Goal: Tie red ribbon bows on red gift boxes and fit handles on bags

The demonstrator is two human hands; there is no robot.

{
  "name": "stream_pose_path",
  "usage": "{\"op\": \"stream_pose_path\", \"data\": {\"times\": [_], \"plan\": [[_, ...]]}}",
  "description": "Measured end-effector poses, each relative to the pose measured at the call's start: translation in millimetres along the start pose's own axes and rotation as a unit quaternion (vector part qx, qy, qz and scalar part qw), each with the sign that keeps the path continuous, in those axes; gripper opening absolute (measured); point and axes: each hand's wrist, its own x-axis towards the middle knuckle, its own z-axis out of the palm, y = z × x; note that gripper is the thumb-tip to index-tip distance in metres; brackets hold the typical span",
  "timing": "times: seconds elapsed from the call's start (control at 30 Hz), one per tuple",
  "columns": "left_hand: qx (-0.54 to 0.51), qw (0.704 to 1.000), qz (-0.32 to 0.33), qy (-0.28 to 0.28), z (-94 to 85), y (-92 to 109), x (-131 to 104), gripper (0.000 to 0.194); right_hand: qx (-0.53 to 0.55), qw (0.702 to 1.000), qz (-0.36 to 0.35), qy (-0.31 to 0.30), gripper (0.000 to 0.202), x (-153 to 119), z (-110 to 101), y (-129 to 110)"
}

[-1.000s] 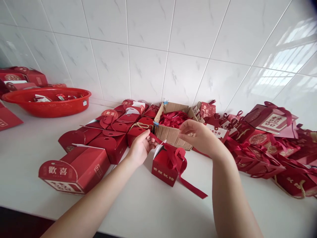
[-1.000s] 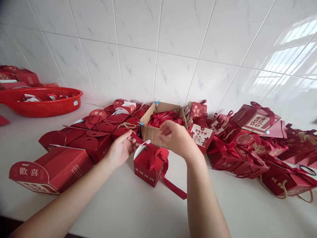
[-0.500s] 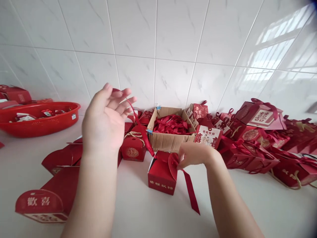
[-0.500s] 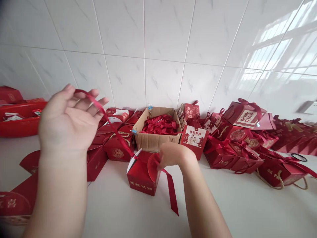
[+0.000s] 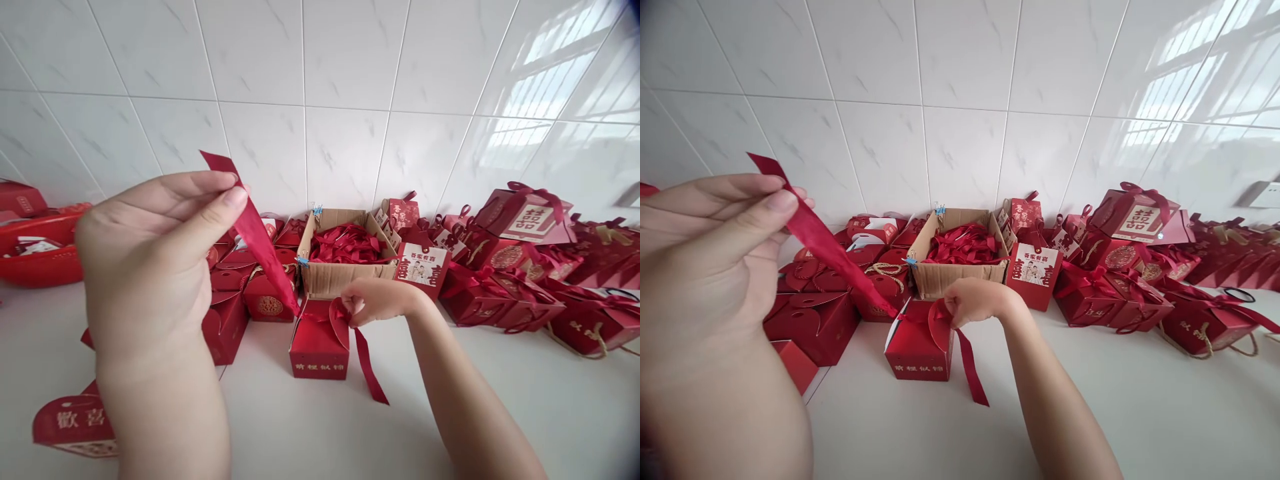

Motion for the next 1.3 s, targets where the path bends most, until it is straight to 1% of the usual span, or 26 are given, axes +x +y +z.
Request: {"op": "stream_pose_path", "data": {"times": [0.07,0.13,0.2,0.3,0.4,0.47,0.53,0.63,0.67,0.73,0.8,0.87,1.0,1.17,1.23,1.3], "plan": [[0.017,1.0,-0.008,0.0,-8.2,-2,4,0.021,0.026,0.999,-0.021,0.037,0.015,-7,-3,0],[0.063,0.998,-0.013,0.007,-17.9,-5,9,0.022,0.063,0.994,-0.037,0.081,0.012,-19,-7,-1],[0.121,0.992,-0.017,0.008,-27.4,-7,12,0.021,0.133,0.983,-0.06,0.106,0.009,-31,-11,-4],[0.171,0.984,-0.027,-0.034,-36.4,-10,13,0.022,0.249,0.956,-0.099,0.118,0.002,-42,-15,-9],[0.193,0.975,-0.046,-0.105,-36.4,-13,13,0.033,0.343,0.918,-0.117,0.16,0.01,-37,-14,-12],[0.203,0.966,-0.066,-0.149,-33.5,-15,14,0.044,0.403,0.882,-0.12,0.211,0.014,-31,-13,-12],[0.208,0.954,-0.091,-0.195,-30.4,-18,15,0.046,0.461,0.841,-0.128,0.254,0.016,-26,-13,-10],[0.204,0.943,-0.123,-0.234,-27.6,-20,16,0.032,0.534,0.783,-0.141,0.286,0.015,-25,-15,-9],[0.206,0.939,-0.134,-0.239,-27.1,-19,16,0.025,0.549,0.77,-0.139,0.294,0.015,-27,-16,-9],[0.226,0.935,-0.141,-0.234,-26.8,-13,14,0.014,0.565,0.754,-0.129,0.31,0.016,-30,-18,-10],[0.247,0.932,-0.134,-0.229,-26.7,-6,12,0.009,0.57,0.745,-0.126,0.322,0.017,-33,-19,-12],[0.238,0.938,-0.122,-0.22,-26.3,0,9,0.01,0.571,0.74,-0.131,0.33,0.018,-35,-19,-13],[0.156,0.957,-0.108,-0.221,-21.5,7,3,0.01,0.558,0.745,-0.143,0.337,0.021,-37,-19,-12],[0.085,0.953,-0.1,-0.273,-12.4,6,0,0.008,0.564,0.742,-0.187,0.31,0.008,-36,-20,-7],[0.076,0.957,-0.093,-0.263,-9.7,3,0,0.007,0.564,0.74,-0.204,0.305,0.01,-35,-20,-4],[0.075,0.964,-0.087,-0.241,-7.4,2,0,0.009,0.555,0.745,-0.21,0.304,0.014,-34,-19,-1]]}}
